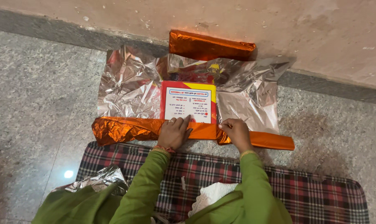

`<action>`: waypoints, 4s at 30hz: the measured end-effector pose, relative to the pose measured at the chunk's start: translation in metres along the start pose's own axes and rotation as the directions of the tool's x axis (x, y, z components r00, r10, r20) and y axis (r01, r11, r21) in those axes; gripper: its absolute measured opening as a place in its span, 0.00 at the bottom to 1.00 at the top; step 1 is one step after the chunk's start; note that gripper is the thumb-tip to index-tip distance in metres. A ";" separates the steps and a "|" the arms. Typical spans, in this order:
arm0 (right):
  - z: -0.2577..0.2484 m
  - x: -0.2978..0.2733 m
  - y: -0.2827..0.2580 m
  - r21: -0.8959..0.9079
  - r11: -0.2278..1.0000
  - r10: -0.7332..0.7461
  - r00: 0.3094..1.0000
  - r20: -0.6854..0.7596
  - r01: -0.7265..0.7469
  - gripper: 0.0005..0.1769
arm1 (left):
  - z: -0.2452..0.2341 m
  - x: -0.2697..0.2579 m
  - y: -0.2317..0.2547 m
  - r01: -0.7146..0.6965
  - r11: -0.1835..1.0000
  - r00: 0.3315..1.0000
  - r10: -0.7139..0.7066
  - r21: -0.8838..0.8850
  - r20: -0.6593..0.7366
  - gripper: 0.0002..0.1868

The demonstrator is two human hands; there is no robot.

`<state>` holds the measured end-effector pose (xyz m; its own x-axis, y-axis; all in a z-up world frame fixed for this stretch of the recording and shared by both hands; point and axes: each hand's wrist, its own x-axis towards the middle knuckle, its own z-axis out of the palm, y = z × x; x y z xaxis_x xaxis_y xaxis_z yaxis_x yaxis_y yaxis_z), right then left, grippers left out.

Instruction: The person wraps a small rectangular box with orange metallic foil. They smooth the foil over the box, fold the edges, and secure the folds with small pieces of clear tape. The wrapped box is set aside, and the person begins wrapping a second box in the same way.

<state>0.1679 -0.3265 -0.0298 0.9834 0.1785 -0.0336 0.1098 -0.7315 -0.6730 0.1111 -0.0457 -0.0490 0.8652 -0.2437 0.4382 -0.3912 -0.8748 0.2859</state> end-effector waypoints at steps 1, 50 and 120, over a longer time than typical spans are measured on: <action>0.002 0.001 -0.002 0.014 0.999 0.031 0.999 0.022 -0.031 0.12 | 0.000 -0.001 -0.001 0.013 1.000 1.000 -0.013 -0.006 0.011 0.28; 0.059 -0.032 -0.054 -0.373 0.881 -0.260 0.956 0.134 0.292 0.47 | 0.022 -0.015 0.017 0.308 -0.150 0.872 -0.349 -0.940 0.342 0.33; 0.076 -0.031 -0.041 0.835 0.340 0.238 0.899 0.368 -0.432 0.06 | -0.001 -0.018 0.034 0.294 0.579 0.947 -0.287 -0.761 0.148 0.53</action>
<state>0.1217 -0.2520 -0.0575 0.8566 0.2289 -0.4625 -0.5087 0.2239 -0.8313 0.0821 -0.0708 -0.0460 0.9775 -0.0417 0.2069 -0.2105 -0.2594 0.9425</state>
